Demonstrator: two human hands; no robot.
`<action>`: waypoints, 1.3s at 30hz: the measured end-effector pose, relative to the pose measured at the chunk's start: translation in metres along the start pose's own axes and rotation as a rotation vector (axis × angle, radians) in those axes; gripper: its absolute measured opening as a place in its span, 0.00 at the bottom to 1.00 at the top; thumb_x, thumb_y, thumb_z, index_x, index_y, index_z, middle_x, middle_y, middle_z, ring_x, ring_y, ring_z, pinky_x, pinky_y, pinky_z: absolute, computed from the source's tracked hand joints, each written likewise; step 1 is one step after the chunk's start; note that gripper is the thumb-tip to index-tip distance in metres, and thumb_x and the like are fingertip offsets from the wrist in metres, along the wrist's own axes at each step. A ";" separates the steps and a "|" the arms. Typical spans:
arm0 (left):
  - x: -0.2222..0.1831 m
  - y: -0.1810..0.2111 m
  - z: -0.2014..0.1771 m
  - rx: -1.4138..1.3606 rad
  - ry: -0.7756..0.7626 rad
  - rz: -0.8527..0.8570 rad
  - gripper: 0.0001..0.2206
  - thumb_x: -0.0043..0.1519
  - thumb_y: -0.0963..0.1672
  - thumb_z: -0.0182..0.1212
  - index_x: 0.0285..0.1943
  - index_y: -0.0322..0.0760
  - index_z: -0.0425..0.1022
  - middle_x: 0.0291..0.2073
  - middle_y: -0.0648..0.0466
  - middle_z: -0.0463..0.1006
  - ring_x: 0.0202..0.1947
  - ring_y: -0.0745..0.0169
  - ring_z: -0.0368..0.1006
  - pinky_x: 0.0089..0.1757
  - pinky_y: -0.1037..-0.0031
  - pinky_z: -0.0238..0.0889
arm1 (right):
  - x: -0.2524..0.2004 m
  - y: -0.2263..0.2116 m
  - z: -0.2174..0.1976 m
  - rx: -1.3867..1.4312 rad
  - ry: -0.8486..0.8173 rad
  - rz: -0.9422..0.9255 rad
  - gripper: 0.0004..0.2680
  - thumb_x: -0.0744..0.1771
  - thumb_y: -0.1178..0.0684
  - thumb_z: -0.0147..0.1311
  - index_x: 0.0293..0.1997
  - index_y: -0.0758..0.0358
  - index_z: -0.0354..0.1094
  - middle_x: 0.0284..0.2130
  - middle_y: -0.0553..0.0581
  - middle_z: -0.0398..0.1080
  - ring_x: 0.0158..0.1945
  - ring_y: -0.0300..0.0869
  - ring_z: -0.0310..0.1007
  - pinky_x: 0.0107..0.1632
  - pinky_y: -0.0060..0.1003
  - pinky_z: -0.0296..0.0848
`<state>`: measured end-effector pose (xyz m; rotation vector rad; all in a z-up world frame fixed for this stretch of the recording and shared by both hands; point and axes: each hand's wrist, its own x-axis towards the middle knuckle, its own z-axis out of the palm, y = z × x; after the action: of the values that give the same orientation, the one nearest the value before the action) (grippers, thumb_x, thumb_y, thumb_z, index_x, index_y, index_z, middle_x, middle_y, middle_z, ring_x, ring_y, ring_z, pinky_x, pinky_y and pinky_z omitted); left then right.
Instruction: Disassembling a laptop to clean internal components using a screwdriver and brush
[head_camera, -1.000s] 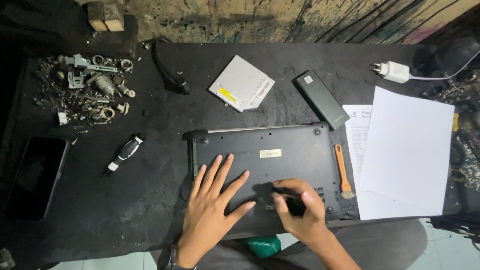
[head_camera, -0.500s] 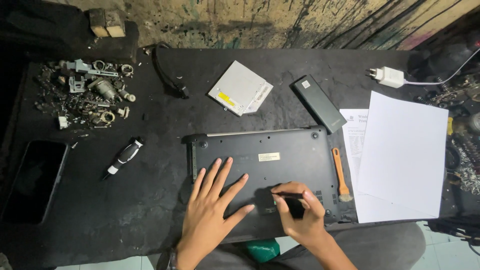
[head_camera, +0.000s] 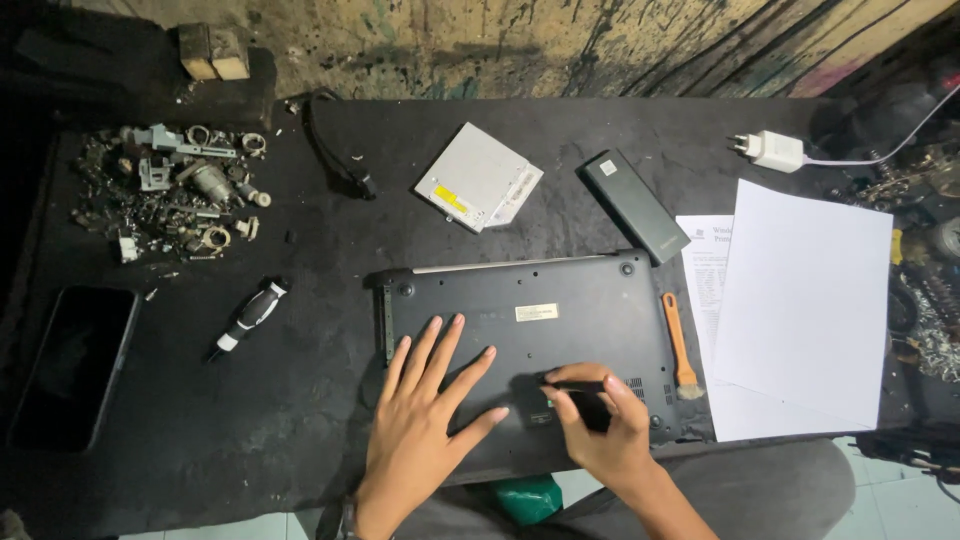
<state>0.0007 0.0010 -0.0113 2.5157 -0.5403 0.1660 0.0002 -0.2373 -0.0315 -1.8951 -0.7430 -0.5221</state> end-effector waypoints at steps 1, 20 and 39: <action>0.001 -0.001 0.001 0.000 -0.002 0.004 0.27 0.67 0.59 0.50 0.74 0.56 0.67 0.78 0.51 0.54 0.77 0.49 0.47 0.69 0.51 0.39 | 0.002 -0.001 0.000 -0.002 0.004 0.001 0.29 0.68 0.67 0.52 0.74 0.48 0.36 0.42 0.73 0.70 0.42 0.52 0.79 0.47 0.41 0.87; 0.000 0.002 0.003 0.091 0.034 0.007 0.27 0.61 0.57 0.61 0.70 0.56 0.71 0.76 0.50 0.61 0.75 0.45 0.56 0.68 0.52 0.48 | -0.006 -0.023 -0.084 -0.339 0.452 0.360 0.28 0.71 0.71 0.49 0.71 0.47 0.31 0.36 0.77 0.71 0.33 0.57 0.76 0.49 0.48 0.79; -0.001 0.004 0.005 0.139 -0.013 -0.039 0.26 0.60 0.56 0.61 0.68 0.56 0.74 0.76 0.49 0.62 0.76 0.44 0.58 0.69 0.51 0.48 | -0.015 0.005 -0.099 -0.319 0.164 0.163 0.28 0.68 0.71 0.55 0.72 0.55 0.40 0.47 0.74 0.69 0.49 0.58 0.77 0.54 0.47 0.76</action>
<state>-0.0019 -0.0043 -0.0143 2.6618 -0.4996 0.1776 -0.0108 -0.3327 -0.0035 -2.1531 -0.4108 -0.7154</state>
